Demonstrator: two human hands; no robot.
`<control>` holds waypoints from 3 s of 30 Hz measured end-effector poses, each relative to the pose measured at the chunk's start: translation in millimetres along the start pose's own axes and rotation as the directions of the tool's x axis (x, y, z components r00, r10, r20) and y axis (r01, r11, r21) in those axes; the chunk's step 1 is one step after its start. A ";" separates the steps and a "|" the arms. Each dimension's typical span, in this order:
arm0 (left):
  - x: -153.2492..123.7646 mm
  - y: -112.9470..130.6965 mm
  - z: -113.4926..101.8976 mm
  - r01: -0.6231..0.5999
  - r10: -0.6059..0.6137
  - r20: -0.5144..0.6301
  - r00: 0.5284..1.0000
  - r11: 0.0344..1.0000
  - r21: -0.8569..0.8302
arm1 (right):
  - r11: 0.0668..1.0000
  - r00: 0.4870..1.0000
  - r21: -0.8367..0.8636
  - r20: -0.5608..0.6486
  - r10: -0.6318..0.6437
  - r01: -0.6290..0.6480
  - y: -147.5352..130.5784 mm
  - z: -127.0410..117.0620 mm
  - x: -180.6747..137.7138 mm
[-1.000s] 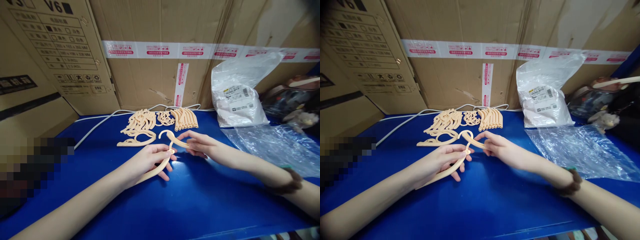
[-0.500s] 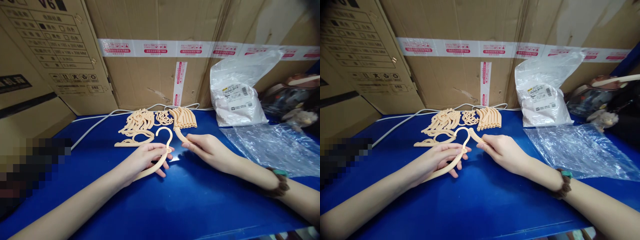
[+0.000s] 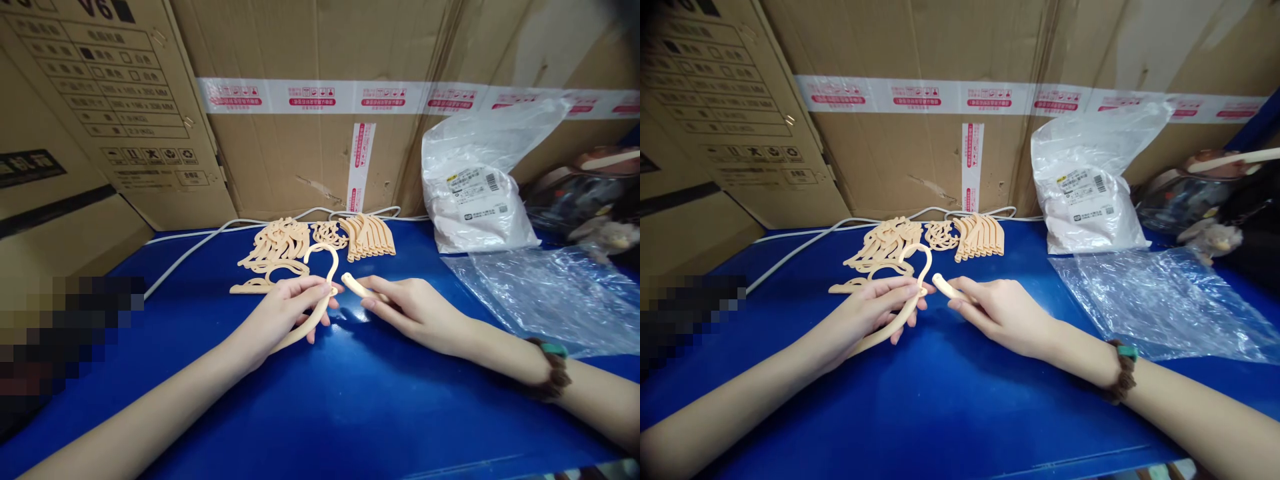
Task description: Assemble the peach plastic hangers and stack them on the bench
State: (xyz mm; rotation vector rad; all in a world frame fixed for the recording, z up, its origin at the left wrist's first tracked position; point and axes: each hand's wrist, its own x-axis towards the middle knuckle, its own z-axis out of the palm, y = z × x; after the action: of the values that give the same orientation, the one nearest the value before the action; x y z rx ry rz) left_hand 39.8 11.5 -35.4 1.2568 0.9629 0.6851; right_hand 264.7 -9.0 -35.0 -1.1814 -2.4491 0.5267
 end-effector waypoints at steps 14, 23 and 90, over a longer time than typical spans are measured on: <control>-1.8 -0.6 -1.8 0.030 -0.032 0.020 0.999 0.998 0.061 | 0.994 0.993 0.003 0.042 -0.108 0.108 4.5 6.4 0.2; -2.4 3.4 3.2 0.037 -0.040 0.036 0.999 0.997 0.068 | 0.994 0.993 -0.035 0.060 -0.098 0.100 6.8 8.6 -1.2; -1.8 -0.2 8.7 0.040 -0.056 0.099 0.993 0.987 0.155 | 0.991 0.998 -0.130 0.055 -0.013 0.020 -15.6 -1.2 -5.4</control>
State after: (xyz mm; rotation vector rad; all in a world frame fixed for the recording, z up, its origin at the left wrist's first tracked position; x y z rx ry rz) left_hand 46.7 5.8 -35.0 1.3856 0.9715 0.5106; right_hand 258.1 -22.2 -27.3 -1.2111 -2.5712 0.4043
